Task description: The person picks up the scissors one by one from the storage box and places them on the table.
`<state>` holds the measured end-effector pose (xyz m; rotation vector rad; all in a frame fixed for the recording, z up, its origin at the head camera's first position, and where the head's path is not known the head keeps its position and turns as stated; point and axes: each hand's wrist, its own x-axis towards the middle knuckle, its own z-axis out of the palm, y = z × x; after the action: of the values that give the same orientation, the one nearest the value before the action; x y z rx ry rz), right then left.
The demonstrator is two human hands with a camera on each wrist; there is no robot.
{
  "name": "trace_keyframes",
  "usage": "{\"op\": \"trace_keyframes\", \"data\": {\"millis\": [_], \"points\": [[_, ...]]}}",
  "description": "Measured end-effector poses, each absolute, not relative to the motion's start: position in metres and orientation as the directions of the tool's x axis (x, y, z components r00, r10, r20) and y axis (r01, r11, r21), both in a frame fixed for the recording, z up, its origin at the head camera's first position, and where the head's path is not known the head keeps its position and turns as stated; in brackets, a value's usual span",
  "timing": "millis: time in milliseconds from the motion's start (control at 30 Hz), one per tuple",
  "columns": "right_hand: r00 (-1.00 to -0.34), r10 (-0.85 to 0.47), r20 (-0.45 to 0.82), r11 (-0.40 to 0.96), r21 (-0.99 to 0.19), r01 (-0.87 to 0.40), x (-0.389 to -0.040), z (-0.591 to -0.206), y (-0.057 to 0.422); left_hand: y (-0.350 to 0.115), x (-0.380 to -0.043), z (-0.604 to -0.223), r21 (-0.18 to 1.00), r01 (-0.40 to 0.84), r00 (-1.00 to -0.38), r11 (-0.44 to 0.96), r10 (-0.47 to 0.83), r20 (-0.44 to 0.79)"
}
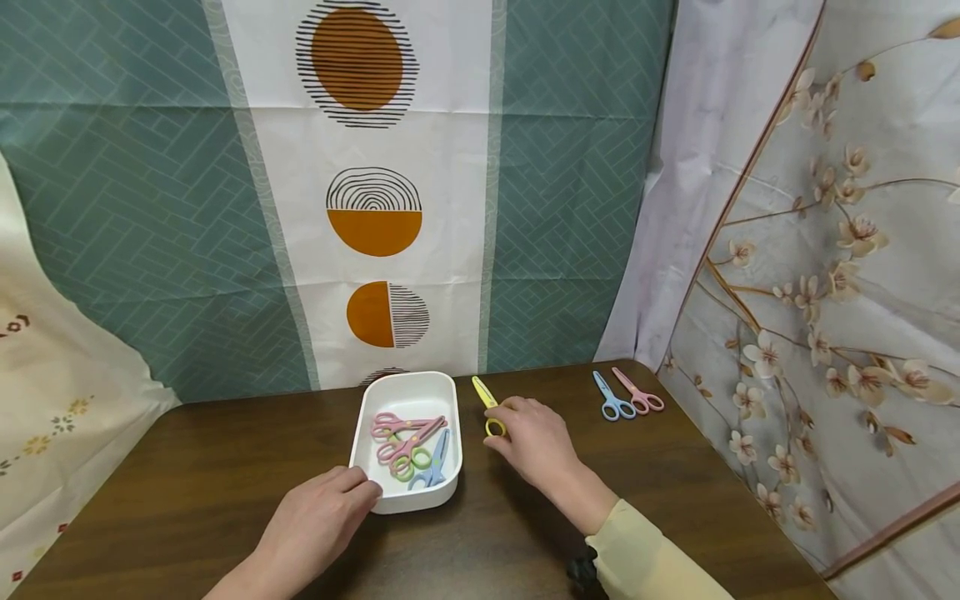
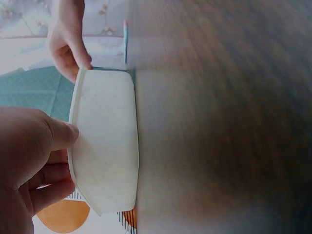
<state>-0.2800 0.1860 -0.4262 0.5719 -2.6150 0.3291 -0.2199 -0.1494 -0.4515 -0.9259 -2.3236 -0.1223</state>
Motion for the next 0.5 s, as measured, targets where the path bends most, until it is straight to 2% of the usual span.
{"op": "trace_keyframes", "data": {"millis": [300,500], "points": [[-0.867,-0.324,0.379,0.9,-0.16,-0.406,-0.28,-0.433,0.192,-0.149,-0.218,-0.45,-0.131,0.642,-0.592,0.756,0.596,0.542],[-0.869,-0.347,0.354,0.895,-0.153,-0.419,-0.281,-0.437,0.197,-0.149,-0.219,-0.45,-0.14,0.647,-0.566,0.75,0.595,0.57]]}}
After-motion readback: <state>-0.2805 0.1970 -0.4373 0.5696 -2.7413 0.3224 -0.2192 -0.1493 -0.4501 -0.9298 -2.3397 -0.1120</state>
